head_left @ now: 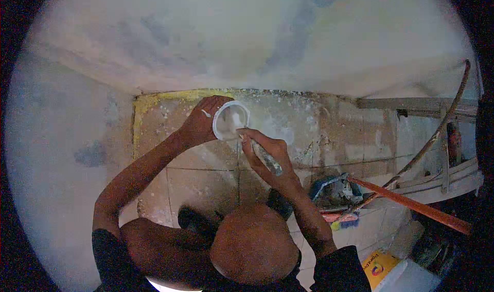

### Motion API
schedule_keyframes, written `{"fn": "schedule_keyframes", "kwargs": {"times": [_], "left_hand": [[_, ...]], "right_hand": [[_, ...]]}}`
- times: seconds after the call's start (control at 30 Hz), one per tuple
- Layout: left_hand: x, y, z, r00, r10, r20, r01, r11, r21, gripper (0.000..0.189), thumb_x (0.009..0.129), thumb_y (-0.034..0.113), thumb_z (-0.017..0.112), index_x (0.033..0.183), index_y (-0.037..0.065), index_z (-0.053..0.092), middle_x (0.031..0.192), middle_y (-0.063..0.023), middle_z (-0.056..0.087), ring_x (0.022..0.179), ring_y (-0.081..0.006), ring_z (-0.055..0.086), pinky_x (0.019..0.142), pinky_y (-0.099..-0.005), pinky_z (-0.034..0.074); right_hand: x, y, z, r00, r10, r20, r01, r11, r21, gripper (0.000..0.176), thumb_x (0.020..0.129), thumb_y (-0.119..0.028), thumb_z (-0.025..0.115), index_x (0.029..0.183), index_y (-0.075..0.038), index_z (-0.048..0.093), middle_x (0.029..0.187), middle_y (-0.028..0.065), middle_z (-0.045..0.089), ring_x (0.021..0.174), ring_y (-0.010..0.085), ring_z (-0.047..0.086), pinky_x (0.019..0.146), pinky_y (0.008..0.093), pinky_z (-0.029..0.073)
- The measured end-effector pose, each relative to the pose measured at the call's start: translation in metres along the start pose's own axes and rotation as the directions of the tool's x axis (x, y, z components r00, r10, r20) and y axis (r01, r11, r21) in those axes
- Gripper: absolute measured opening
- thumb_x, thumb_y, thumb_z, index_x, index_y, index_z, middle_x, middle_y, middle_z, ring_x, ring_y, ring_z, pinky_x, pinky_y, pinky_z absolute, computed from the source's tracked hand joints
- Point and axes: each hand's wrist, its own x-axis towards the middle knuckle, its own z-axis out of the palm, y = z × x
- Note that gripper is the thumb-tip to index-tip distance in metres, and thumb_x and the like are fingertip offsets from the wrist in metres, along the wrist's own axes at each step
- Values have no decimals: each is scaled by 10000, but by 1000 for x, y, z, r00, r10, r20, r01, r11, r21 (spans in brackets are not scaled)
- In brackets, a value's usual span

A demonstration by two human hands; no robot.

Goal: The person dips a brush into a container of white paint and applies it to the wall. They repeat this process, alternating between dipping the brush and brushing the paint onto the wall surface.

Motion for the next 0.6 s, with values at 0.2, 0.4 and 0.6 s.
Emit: {"fn": "schedule_keyframes", "kwargs": {"times": [0.2,0.4,0.6], "left_hand": [[0,-4,6,1000,20,12,-20,1000,-4,771,697,435,843,1308,80,536,1311,-133,569,1238,-324,532,1096,-460,364],[-2,-13,17,985,-126,116,156,942,-297,812,682,429,867,1327,74,525,1331,-141,556,1252,-331,519,1093,-456,381],[2,-17,9,988,-149,42,155,946,-286,841,657,415,893,1321,58,521,1306,-153,568,1222,-335,544,1072,-455,415]], "right_hand": [[-4,18,-5,994,110,24,-112,988,107,225,1004,-162,589,1146,-12,679,906,114,740,827,191,740,746,295,586],[-33,40,-32,850,527,-20,-492,806,329,316,1020,-219,571,1177,51,622,1154,182,666,1006,381,701,865,424,613],[-50,55,-52,874,433,-219,-177,706,686,396,1035,-328,510,1212,23,557,1169,197,647,1031,413,688,824,430,613]]}}
